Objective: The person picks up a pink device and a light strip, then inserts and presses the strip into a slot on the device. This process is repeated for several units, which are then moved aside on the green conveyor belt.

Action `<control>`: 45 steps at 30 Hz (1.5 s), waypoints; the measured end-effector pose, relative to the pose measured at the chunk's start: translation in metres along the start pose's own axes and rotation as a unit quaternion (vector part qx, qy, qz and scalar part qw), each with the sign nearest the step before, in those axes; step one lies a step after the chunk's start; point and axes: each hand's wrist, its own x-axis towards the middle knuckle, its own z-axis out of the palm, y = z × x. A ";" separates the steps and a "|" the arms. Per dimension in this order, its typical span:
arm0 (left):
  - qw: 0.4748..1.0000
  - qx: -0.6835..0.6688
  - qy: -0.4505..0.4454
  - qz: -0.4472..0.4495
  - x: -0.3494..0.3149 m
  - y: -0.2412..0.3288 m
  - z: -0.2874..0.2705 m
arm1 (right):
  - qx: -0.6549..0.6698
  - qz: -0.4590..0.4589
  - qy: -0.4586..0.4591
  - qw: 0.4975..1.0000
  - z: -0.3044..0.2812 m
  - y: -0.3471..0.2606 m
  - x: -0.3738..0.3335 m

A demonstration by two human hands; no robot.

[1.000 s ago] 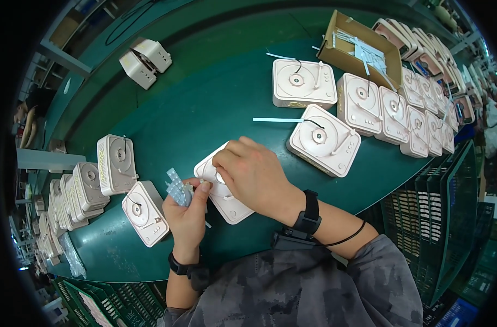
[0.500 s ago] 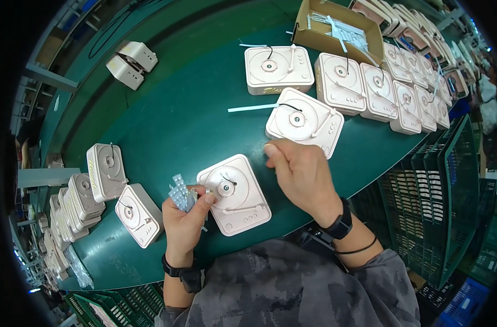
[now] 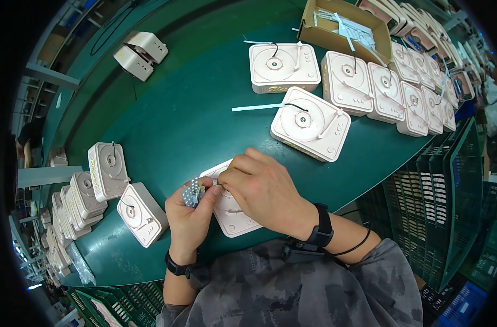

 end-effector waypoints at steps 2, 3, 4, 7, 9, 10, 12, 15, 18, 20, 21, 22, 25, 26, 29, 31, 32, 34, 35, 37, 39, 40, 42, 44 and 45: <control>1.000 0.011 -0.003 -0.004 0.002 0.001 0.000 | 0.004 -0.003 0.006 1.000 0.001 0.001 -0.001; 1.000 0.021 -0.005 -0.005 0.003 0.003 0.000 | 0.002 -0.003 0.003 1.000 0.001 0.001 0.000; 0.999 0.031 -0.007 -0.007 0.004 0.004 0.000 | 0.001 -0.004 0.000 1.000 0.002 0.002 0.000; 0.997 0.079 -0.018 0.018 0.005 0.005 -0.001 | -0.010 -0.005 -0.003 1.000 0.003 0.003 -0.001; 0.994 0.104 -0.023 0.030 0.005 0.006 -0.001 | -0.031 -0.009 -0.003 0.999 0.003 0.004 -0.002; 0.994 0.100 -0.023 0.027 0.005 0.007 0.000 | -0.030 -0.008 -0.002 1.000 0.003 0.004 -0.002; 0.995 0.094 -0.023 0.020 0.004 0.009 0.001 | -0.041 -0.018 -0.002 0.999 0.002 0.003 -0.001; 0.996 0.080 -0.039 0.003 0.003 0.011 -0.001 | -0.036 -0.022 -0.006 0.999 0.001 0.004 -0.002; 0.996 0.079 -0.050 -0.001 0.002 0.014 -0.002 | -0.015 -0.019 -0.015 1.000 -0.001 0.005 -0.003; 0.994 0.091 -0.055 0.008 0.002 0.016 -0.003 | -0.009 -0.026 -0.024 0.999 -0.002 0.006 -0.002; 0.994 0.092 -0.056 0.007 0.002 0.017 -0.004 | -0.006 -0.030 -0.028 0.999 -0.003 0.006 -0.001; 0.990 0.122 -0.063 0.035 0.003 0.019 -0.006 | -0.005 -0.029 -0.028 0.999 -0.004 0.007 0.000; 0.976 0.181 -0.079 0.089 0.008 0.023 -0.010 | -0.025 -0.045 -0.060 0.997 -0.007 0.010 0.001; 0.975 0.183 -0.091 0.082 0.009 0.025 -0.011 | -0.024 -0.045 -0.060 0.997 -0.008 0.009 0.002; 0.973 0.188 -0.115 0.068 0.011 0.027 -0.012 | -0.055 -0.054 -0.068 0.995 -0.008 0.005 0.005; 0.976 0.181 -0.110 0.056 0.011 0.027 -0.012 | -0.059 -0.057 -0.069 0.994 -0.008 0.004 0.006; 0.977 0.177 -0.108 0.051 0.011 0.027 -0.011 | -0.063 -0.060 -0.070 0.994 -0.008 0.004 0.006; 0.971 0.199 -0.109 0.073 0.010 0.028 -0.011 | -0.067 -0.063 -0.070 0.993 -0.008 0.003 0.006; 0.964 0.221 -0.110 0.097 0.010 0.030 -0.011 | -0.077 -0.064 -0.075 0.992 -0.008 0.003 0.006; 0.956 0.242 -0.111 0.120 0.010 0.032 -0.012 | -0.098 -0.066 -0.085 0.989 -0.009 0.002 0.007; 0.939 0.282 -0.117 0.159 0.009 0.033 -0.012 | -0.095 -0.069 -0.078 0.990 -0.007 0.003 0.006; 0.929 0.302 -0.120 0.178 0.010 0.033 -0.012 | -0.093 -0.071 -0.072 0.991 -0.006 0.004 0.005; 0.934 0.289 -0.112 0.176 0.009 0.031 -0.011 | -0.089 -0.075 -0.065 0.991 -0.004 0.005 0.004; 0.944 0.264 -0.098 0.171 0.009 0.026 -0.008 | -0.093 -0.076 -0.055 0.991 -0.002 0.005 0.003; 0.944 0.264 -0.099 0.170 0.008 0.024 -0.007 | -0.094 -0.076 -0.049 0.991 -0.002 0.005 0.003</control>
